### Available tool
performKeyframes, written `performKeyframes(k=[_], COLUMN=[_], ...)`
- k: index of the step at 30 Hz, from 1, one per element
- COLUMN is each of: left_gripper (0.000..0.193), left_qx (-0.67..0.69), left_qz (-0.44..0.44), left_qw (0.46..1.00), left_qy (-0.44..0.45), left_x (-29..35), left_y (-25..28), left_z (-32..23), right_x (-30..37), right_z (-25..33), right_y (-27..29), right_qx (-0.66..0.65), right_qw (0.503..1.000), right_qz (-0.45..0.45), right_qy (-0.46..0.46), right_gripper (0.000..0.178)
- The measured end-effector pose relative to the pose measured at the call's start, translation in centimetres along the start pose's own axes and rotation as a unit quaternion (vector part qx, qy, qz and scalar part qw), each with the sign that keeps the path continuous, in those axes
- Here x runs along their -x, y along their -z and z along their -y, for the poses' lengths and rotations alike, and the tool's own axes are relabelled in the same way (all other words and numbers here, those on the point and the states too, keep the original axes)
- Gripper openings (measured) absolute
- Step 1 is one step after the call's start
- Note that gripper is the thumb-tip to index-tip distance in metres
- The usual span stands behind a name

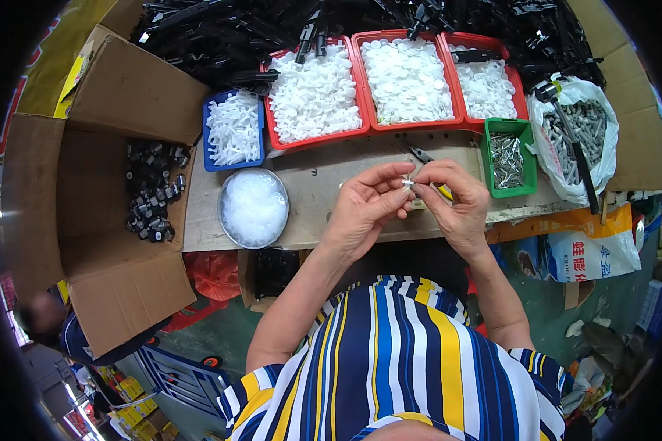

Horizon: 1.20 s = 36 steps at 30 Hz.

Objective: The person assembles small lock mechanisms at a workbench. They pick up a black lock body, insert a white plastic component, and use pliers to secure a metal pin. The person repeats this process, handling lock bodies, white plastic parts, and metal pins from various containers on the table.

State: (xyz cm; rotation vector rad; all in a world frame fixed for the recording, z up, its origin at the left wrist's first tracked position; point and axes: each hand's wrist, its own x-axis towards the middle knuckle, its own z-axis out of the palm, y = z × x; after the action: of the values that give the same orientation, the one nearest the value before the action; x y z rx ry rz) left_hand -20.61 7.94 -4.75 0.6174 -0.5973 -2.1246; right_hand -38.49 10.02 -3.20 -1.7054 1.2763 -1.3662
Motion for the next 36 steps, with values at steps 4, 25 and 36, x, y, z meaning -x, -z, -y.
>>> performKeyframes(k=[4, 25, 36], left_gripper=[0.030, 0.028, 0.037], left_qx=[-0.099, -0.708, -0.745], left_qz=[-0.007, -0.077, -0.041], left_qw=[0.994, 0.603, 0.568], left_qy=[-0.042, -0.360, -0.348], left_x=[0.5, 3.8, 3.4], left_y=[0.6, 5.2, 5.7], left_z=[0.4, 0.3, 0.9], right_x=[-0.2, -0.3, -0.5], right_z=[0.0, -3.5, -4.0], right_y=[0.0, -3.4, -3.5], right_qx=[0.014, 0.144, 0.135], right_qw=[0.999, 0.974, 0.975], right_qz=[0.017, 0.149, 0.158], right_qy=[0.030, 0.089, 0.075], right_gripper=[0.012, 0.014, 0.013])
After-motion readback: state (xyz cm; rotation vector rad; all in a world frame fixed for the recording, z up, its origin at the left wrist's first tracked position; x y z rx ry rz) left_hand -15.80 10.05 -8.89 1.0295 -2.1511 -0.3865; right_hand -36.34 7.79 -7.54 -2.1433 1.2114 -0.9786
